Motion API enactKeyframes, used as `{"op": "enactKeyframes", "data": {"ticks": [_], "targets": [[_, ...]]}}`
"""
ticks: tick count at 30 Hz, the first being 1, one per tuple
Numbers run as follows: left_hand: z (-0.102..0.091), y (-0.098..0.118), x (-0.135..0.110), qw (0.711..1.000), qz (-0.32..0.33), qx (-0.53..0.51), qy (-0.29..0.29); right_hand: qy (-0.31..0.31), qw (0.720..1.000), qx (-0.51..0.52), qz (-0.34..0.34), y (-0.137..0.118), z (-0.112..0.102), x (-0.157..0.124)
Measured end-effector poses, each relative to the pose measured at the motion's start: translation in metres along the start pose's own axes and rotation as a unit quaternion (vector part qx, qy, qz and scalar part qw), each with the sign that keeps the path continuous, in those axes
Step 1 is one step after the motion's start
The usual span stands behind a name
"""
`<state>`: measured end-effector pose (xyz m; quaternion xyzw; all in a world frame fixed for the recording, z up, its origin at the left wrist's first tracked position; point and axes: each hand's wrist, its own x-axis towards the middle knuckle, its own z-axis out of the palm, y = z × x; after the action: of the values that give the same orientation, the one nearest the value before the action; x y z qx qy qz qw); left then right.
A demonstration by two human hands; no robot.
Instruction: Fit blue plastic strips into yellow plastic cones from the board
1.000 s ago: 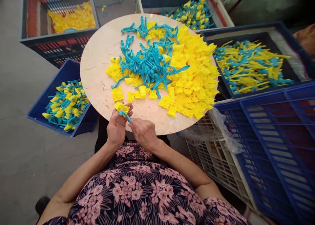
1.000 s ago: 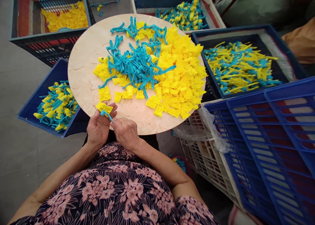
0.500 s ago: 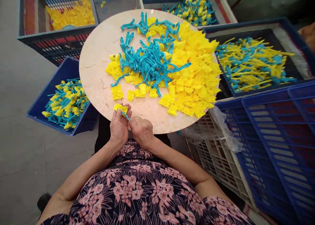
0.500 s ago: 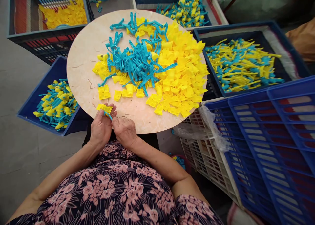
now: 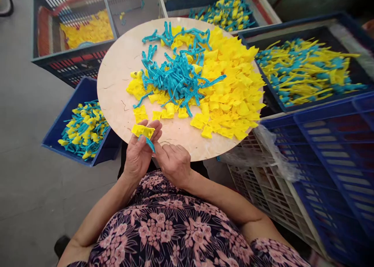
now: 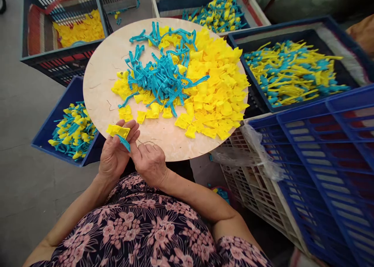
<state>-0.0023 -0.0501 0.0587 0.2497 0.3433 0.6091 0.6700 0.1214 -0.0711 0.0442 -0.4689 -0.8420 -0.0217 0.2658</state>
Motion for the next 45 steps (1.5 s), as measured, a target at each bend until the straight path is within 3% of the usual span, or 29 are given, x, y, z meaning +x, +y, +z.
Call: {"op": "enactKeyframes", "data": {"ticks": [4,14,22,25,28,33,37,40,45], "targets": [[-0.001,0.006,-0.002,0.999,-0.002,0.005,-0.038,0.013,0.999,0.038,0.013,-0.006,-0.01,0.003],[0.001,0.008,-0.004,0.998,-0.014,0.01,-0.053,-0.042,0.99,0.13,0.039,-0.011,-0.015,0.001],[-0.001,0.001,0.001,0.999,-0.009,0.036,0.025,-0.128,0.946,0.273,0.119,-0.007,-0.011,0.007],[-0.004,-0.001,0.003,0.998,-0.025,0.032,0.039,-0.133,0.94,0.291,0.121,-0.005,-0.01,0.006],[-0.006,0.0,0.004,0.998,-0.037,0.022,0.042,-0.094,0.955,0.263,0.097,-0.006,-0.01,0.002],[-0.003,-0.001,0.005,0.997,-0.048,0.01,0.063,-0.001,0.994,0.108,0.026,-0.008,-0.003,-0.003],[-0.006,-0.008,0.009,0.99,-0.066,0.003,0.121,0.006,0.998,0.066,-0.002,-0.006,0.009,-0.001],[-0.012,-0.014,0.012,0.984,-0.068,0.014,0.164,-0.04,0.992,0.115,0.039,-0.001,0.018,0.001],[-0.017,-0.014,0.012,0.986,-0.094,0.028,0.137,-0.101,0.96,0.227,0.131,0.014,0.022,-0.001]]}}
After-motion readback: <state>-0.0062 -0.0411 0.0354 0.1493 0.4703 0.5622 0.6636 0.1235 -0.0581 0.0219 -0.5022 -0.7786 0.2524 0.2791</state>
